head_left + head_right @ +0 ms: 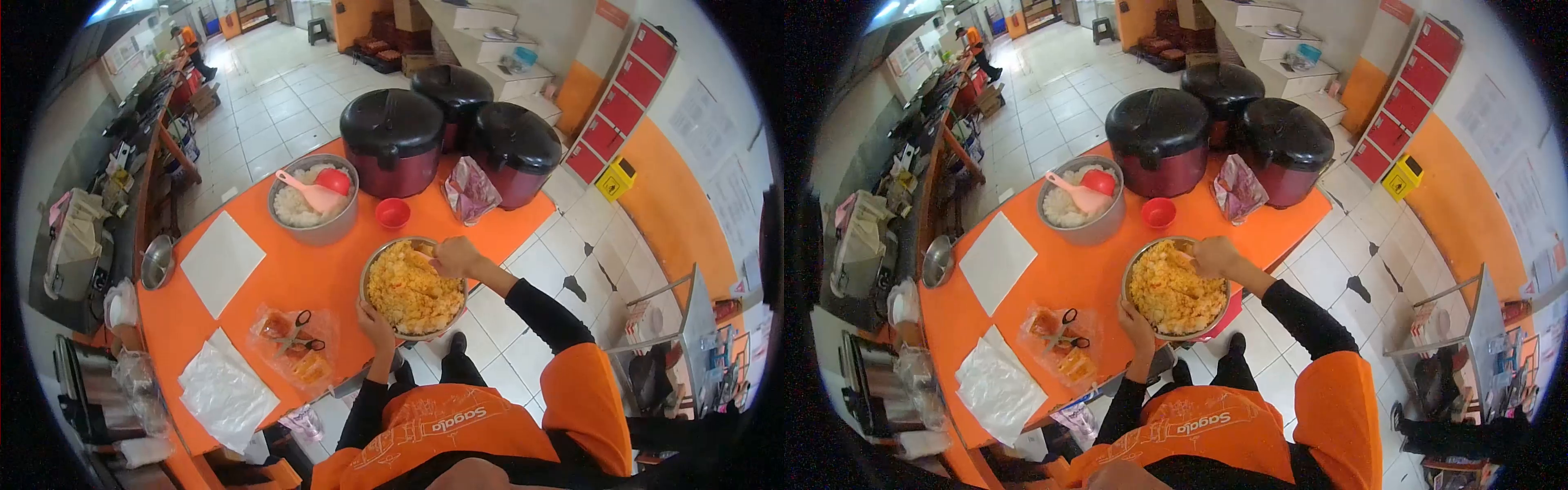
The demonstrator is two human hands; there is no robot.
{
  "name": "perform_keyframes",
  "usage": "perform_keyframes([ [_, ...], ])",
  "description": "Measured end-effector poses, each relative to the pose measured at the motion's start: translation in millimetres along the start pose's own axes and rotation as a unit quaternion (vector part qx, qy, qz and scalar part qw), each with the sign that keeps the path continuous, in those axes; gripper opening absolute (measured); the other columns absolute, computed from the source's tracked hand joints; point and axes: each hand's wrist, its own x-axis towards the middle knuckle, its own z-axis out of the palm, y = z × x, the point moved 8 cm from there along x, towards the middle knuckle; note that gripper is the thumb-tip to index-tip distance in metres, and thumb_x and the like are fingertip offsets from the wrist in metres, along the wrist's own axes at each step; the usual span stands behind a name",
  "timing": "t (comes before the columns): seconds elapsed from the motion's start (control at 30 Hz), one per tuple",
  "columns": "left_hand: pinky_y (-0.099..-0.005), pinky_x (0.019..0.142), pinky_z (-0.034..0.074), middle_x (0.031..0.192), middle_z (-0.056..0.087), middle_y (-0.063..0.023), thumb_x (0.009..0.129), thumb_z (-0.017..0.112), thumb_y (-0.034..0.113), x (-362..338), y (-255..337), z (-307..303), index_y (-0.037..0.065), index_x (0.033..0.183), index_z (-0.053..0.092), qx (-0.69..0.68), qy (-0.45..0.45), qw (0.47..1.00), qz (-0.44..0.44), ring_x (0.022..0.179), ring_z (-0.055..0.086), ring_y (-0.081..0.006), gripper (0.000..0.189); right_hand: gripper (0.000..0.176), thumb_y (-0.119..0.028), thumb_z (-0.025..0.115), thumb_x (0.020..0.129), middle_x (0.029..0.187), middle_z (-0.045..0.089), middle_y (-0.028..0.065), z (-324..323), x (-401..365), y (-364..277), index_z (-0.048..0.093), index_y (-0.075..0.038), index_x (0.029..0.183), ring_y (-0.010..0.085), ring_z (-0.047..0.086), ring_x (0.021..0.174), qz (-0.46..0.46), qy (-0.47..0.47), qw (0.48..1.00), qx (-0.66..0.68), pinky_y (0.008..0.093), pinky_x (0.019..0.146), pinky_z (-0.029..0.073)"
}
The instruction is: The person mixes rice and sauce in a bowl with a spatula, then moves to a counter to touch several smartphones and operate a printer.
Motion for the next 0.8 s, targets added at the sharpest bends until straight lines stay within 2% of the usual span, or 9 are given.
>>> perform_keyframes([
  [0.13, -0.0313, 0.07, 0.042, 0.089, 0.055, -0.013, 0.092, 0.028, 0.021, 1, 10, -2, -0.006, 0.108, 0.044, -0.055, 0.058, 0.995, 0.057, 0.079, 0.053, -0.0223, 0.036, 0.03, -0.026, 0.049, 0.075, 0.066, 0.058, 0.0131, 5, -13, -18, 0.06, -0.006, 0.094, 0.0292, 0.057, 0.059, -0.011, -0.056, 0.998, -0.015, 0.0402, 0.053, 0.045],
  [0.2, -0.0306, 0.071, 0.042, 0.092, 0.055, -0.0134, 0.092, 0.028, 0.023, -1, 5, 0, -0.006, 0.108, 0.045, -0.122, 0.054, 0.991, 0.019, 0.081, 0.053, -0.0202, 0.037, 0.045, -0.018, 0.05, 0.071, 0.058, 0.056, 0.0097, -12, -36, -44, 0.048, -0.006, 0.115, 0.0265, 0.057, 0.054, -0.077, 0.029, 0.995, -0.061, 0.0391, 0.049, 0.044],
  [0.23, -0.0306, 0.071, 0.042, 0.092, 0.055, -0.0134, 0.092, 0.028, 0.023, -2, 2, 0, -0.006, 0.108, 0.045, -0.122, 0.054, 0.991, 0.016, 0.081, 0.053, -0.0202, 0.037, 0.045, -0.018, 0.05, 0.071, 0.058, 0.056, 0.0097, -5, -41, -48, 0.048, -0.006, 0.115, 0.0265, 0.057, 0.054, -0.077, 0.026, 0.995, -0.061, 0.0391, 0.049, 0.044],
  [0.3, -0.0297, 0.071, 0.042, 0.097, 0.054, -0.0131, 0.092, 0.029, 0.024, 1, -5, 1, -0.006, 0.109, 0.045, -0.136, 0.042, 0.99, 0.023, 0.083, 0.053, -0.0191, 0.038, 0.023, -0.013, 0.051, 0.067, 0.06, 0.056, 0.0076, -5, -48, -54, 0.058, -0.004, 0.087, 0.023, 0.058, 0.056, -0.062, 0.079, 0.994, -0.049, 0.0351, 0.051, 0.045],
  [0.43, -0.0287, 0.071, 0.043, 0.098, 0.053, -0.0115, 0.092, 0.03, 0.026, 3, -7, 3, -0.004, 0.109, 0.045, -0.171, 0.036, 0.983, 0.052, 0.083, 0.054, -0.0185, 0.038, 0.021, -0.011, 0.051, 0.067, 0.06, 0.056, 0.0081, -10, -65, -68, 0.057, -0.004, 0.085, 0.0215, 0.058, 0.053, -0.069, 0.077, 0.993, -0.06, 0.0331, 0.047, 0.044],
  [0.5, -0.0276, 0.071, 0.043, 0.098, 0.053, -0.0103, 0.092, 0.03, 0.027, 2, -11, 7, -0.004, 0.109, 0.045, -0.253, 0.021, 0.967, -0.004, 0.082, 0.054, -0.0173, 0.038, 0.016, -0.013, 0.052, 0.067, 0.058, 0.056, 0.0085, -12, -73, -74, 0.056, -0.005, 0.08, 0.0211, 0.057, 0.051, -0.103, 0.068, 0.988, -0.092, 0.0332, 0.044, 0.044],
  [0.6, -0.0273, 0.071, 0.044, 0.099, 0.053, -0.0099, 0.092, 0.031, 0.028, -2, 2, 8, -0.003, 0.109, 0.046, -0.282, 0.003, 0.959, -0.014, 0.083, 0.054, -0.0157, 0.039, 0.012, -0.017, 0.052, 0.07, 0.052, 0.053, 0.0084, -31, -79, -60, 0.049, -0.006, 0.072, 0.0252, 0.056, 0.047, -0.108, 0.096, 0.988, -0.05, 0.036, 0.041, 0.042],
  [0.73, -0.0278, 0.07, 0.045, 0.099, 0.052, -0.0092, 0.092, 0.031, 0.029, 3, -14, 2, -0.002, 0.11, 0.045, -0.228, 0.005, 0.974, -0.01, 0.082, 0.054, -0.0151, 0.039, 0.012, -0.019, 0.053, 0.068, 0.055, 0.056, 0.0071, -64, -64, -36, 0.056, -0.008, 0.073, 0.0217, 0.057, 0.049, -0.11, 0.066, 0.986, -0.11, 0.0332, 0.044, 0.042],
  [0.8, -0.0275, 0.07, 0.044, 0.098, 0.052, -0.0089, 0.092, 0.032, 0.029, 8, -27, 8, -0.002, 0.11, 0.045, -0.296, -0.036, 0.951, -0.077, 0.084, 0.053, -0.015, 0.038, 0.014, -0.021, 0.054, 0.067, 0.054, 0.055, 0.0064, -86, -47, -38, 0.056, -0.007, 0.069, 0.022, 0.056, 0.049, -0.158, 0.064, 0.971, -0.167, 0.033, 0.044, 0.042],
])
